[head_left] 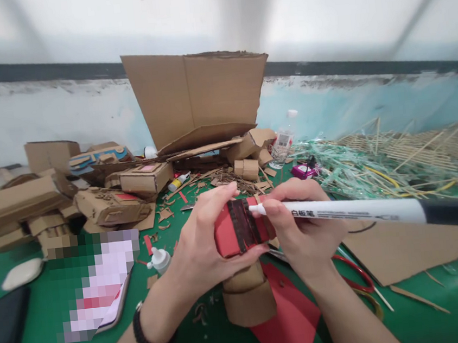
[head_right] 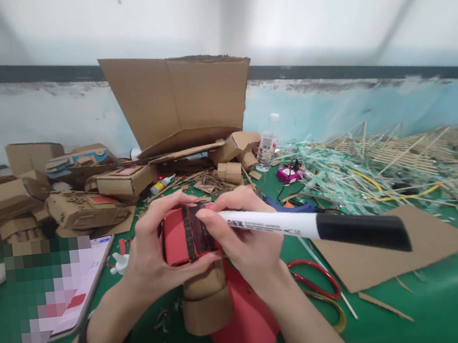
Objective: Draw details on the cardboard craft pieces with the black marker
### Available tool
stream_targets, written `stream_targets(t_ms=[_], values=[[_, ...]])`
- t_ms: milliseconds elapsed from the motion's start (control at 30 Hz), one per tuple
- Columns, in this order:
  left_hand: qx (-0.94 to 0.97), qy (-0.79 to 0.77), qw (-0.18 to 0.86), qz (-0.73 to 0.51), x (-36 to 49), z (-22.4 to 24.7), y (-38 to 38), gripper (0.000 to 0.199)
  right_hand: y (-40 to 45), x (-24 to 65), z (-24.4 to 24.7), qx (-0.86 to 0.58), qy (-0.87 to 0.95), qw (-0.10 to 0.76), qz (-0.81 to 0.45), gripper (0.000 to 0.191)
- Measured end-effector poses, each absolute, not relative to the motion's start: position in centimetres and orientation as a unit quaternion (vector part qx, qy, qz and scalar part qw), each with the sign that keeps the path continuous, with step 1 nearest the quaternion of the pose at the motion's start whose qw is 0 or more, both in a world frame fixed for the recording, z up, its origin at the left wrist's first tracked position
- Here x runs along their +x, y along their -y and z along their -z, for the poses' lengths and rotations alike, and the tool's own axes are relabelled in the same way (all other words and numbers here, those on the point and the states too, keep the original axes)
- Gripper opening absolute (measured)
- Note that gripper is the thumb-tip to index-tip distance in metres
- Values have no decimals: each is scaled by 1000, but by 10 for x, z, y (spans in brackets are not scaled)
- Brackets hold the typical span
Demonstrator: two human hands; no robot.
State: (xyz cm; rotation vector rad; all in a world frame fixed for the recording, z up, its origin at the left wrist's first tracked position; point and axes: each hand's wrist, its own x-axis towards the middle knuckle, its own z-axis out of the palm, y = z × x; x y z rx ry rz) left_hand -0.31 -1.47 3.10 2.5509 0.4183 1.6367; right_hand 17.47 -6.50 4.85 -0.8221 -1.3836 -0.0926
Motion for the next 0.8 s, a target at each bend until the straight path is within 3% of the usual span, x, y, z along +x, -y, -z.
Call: stream_targets(t_ms=[433,800], values=[[834,-129,34,-536,1,-30,18,91,68,171,-41,-413,612,670,77,14],[832,-128,30,-539,2,-30,18,91,66,172,-42,-384,631,672,56,16]])
